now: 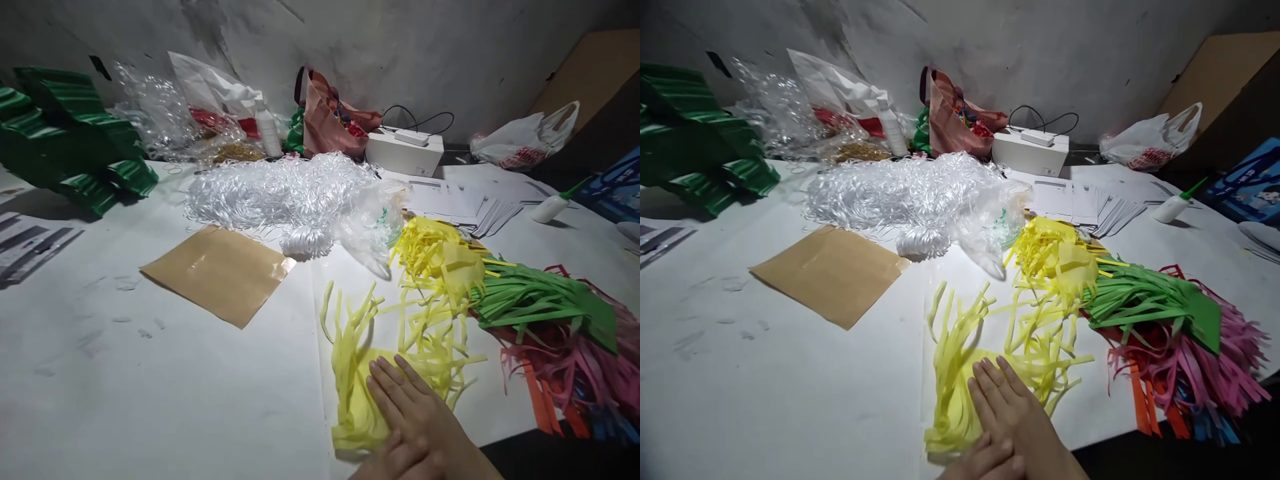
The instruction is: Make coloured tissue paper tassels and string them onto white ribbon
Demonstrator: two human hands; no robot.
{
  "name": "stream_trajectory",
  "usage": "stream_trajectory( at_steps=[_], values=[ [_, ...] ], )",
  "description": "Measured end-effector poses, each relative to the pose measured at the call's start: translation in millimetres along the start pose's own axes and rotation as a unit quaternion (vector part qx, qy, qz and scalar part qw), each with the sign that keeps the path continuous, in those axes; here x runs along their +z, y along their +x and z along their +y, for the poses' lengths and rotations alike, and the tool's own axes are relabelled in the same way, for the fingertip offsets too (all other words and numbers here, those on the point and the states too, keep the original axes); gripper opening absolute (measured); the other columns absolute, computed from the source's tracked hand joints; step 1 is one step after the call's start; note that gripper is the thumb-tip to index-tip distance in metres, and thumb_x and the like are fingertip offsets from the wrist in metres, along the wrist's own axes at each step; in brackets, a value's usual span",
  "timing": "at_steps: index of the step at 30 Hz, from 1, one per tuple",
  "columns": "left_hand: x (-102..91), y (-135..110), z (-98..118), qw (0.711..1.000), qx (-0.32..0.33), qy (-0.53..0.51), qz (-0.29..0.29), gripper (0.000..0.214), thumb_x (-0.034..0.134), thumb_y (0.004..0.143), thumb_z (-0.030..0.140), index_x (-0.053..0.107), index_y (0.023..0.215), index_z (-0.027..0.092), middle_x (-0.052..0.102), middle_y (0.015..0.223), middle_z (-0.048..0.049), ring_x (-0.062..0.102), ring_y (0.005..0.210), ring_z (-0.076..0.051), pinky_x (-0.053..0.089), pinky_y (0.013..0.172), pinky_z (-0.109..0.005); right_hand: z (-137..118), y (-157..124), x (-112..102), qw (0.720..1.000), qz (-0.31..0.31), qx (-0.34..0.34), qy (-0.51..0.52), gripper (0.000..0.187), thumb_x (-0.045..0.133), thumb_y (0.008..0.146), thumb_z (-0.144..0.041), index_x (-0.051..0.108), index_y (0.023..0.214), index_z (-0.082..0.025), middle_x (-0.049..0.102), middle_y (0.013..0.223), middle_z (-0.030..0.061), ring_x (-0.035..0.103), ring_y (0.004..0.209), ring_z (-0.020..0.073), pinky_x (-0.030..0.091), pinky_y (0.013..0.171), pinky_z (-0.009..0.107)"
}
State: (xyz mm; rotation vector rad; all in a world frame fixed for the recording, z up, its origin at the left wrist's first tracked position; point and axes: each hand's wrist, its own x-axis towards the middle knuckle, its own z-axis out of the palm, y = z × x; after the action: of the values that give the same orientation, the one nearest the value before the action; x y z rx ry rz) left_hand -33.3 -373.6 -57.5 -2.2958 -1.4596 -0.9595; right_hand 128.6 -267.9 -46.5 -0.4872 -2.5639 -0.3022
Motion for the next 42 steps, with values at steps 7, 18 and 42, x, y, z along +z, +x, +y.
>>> stream_trajectory(
  at_steps=[7,18,42],
  values=[
    [2.6,22,-21,0.983,0.118,0.066,-0.124,0.056,0.059,0.092,0.055,0.057,0.138,0.024,0.064,0.138,-0.0132,0.052,0.13,-0.038,-0.001,0.118,-0.067,5,-12,-20,0.995,-0.083,0.021,0.041,0.042,0.04,0.097,-0.01,0.058,0.134,-0.007,0.055,0.146,0.0103,0.044,0.141,0.0232,0.046,0.112,0.04],
    [-78.6,-7,-77,0.981,-0.108,0.125,-0.097,0.035,0.055,0.094,0.017,0.059,0.129,0.014,0.056,0.142,-0.0204,0.053,0.129,-0.033,0.038,0.11,-0.052,2,-9,-29,0.994,-0.086,0.036,0.049,0.047,0.04,0.091,-0.004,0.06,0.133,-0.007,0.059,0.141,0.0133,0.048,0.138,0.0263,0.045,0.113,0.045],
    [-38.1,37,-58,0.985,-0.017,-0.093,-0.146,0.035,0.034,0.106,0.022,0.068,0.097,0.024,0.075,0.093,0.0014,0.057,0.087,-0.02,0.032,0.084,-0.038,-13,-11,-41,0.99,0.044,0.086,0.1,0.033,0.04,0.1,-0.005,0.07,0.092,-0.015,0.078,0.089,0.0029,0.071,0.096,0.015,0.038,0.114,0.036]
  ],
)
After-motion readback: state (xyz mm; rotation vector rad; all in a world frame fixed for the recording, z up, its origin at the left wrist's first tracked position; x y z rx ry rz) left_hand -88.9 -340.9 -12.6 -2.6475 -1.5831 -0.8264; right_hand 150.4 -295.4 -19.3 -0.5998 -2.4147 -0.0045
